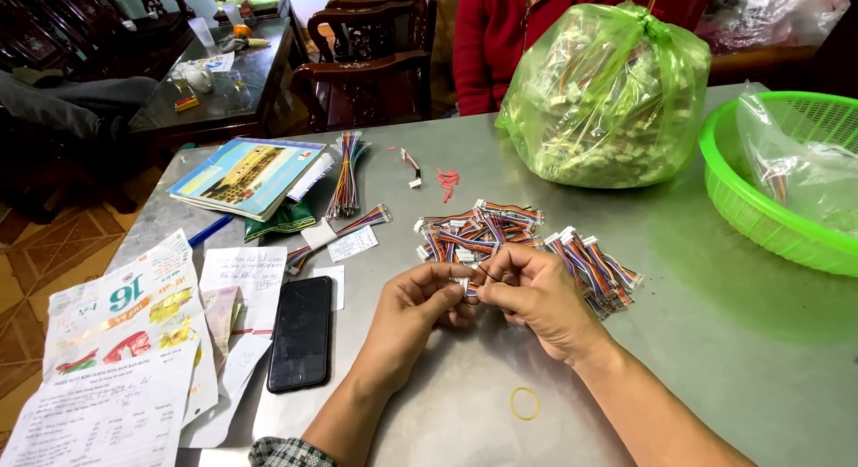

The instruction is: Sorting and organizing small ribbon cables on a table, possibly as part of an assembly process.

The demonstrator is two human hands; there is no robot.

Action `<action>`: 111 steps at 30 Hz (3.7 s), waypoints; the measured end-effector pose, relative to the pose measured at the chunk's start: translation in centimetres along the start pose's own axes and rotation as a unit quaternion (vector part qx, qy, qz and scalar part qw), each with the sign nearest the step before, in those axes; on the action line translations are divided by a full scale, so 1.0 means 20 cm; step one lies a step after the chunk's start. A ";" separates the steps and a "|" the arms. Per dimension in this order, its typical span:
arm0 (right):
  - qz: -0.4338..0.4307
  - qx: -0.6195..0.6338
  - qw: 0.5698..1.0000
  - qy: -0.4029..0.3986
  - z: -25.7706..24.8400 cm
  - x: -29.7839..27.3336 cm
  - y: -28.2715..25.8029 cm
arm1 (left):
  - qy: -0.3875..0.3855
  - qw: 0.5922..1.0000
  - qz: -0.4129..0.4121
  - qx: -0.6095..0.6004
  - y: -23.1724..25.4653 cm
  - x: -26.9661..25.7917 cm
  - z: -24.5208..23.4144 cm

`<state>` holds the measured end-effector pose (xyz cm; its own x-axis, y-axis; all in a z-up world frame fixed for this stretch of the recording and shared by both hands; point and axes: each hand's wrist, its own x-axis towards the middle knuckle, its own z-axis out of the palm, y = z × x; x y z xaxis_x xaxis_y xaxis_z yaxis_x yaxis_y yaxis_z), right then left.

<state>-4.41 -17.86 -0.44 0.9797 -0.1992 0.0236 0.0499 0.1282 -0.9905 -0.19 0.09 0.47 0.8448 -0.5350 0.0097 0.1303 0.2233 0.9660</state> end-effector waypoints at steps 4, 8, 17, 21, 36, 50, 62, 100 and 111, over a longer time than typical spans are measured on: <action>-0.018 0.000 1.000 -0.011 0.00 0.00 0.00 | 0.010 1.000 -0.002 -0.001 -0.02 0.01 -0.01; -0.006 0.007 1.000 -0.015 0.01 -0.01 -0.03 | 0.017 1.000 -0.011 -0.010 -0.03 0.02 -0.01; 0.008 0.001 1.000 -0.013 0.01 0.00 0.00 | 0.017 1.000 0.000 -0.016 -0.05 0.02 -0.03; 0.003 -0.009 1.000 -0.018 0.01 -0.01 -0.01 | 0.017 1.000 0.002 -0.010 -0.07 0.03 -0.03; 0.000 -0.047 0.999 0.011 0.04 -0.04 -0.09 | 0.021 1.000 -0.021 -0.004 -0.05 0.02 -0.02; -0.003 -0.037 0.999 0.004 0.03 -0.03 -0.07 | 0.018 1.000 -0.007 -0.002 -0.06 0.02 -0.02; -0.146 -0.225 0.955 0.127 -0.10 0.03 -0.07 | 0.127 0.990 0.018 0.062 0.02 0.02 0.01; -0.095 -0.130 0.977 0.137 0.02 0.02 0.00 | 0.133 0.940 0.078 0.304 0.02 0.00 0.01; -0.050 -0.048 0.997 0.038 0.05 -0.01 0.01 | 0.053 0.977 0.078 0.192 -0.02 0.02 -0.02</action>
<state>-4.36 -16.76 -0.54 0.9532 -0.2790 0.1167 0.1244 0.0102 -0.9922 0.19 0.11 -0.09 0.8904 -0.4275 0.1566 -0.1911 -0.0389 0.9808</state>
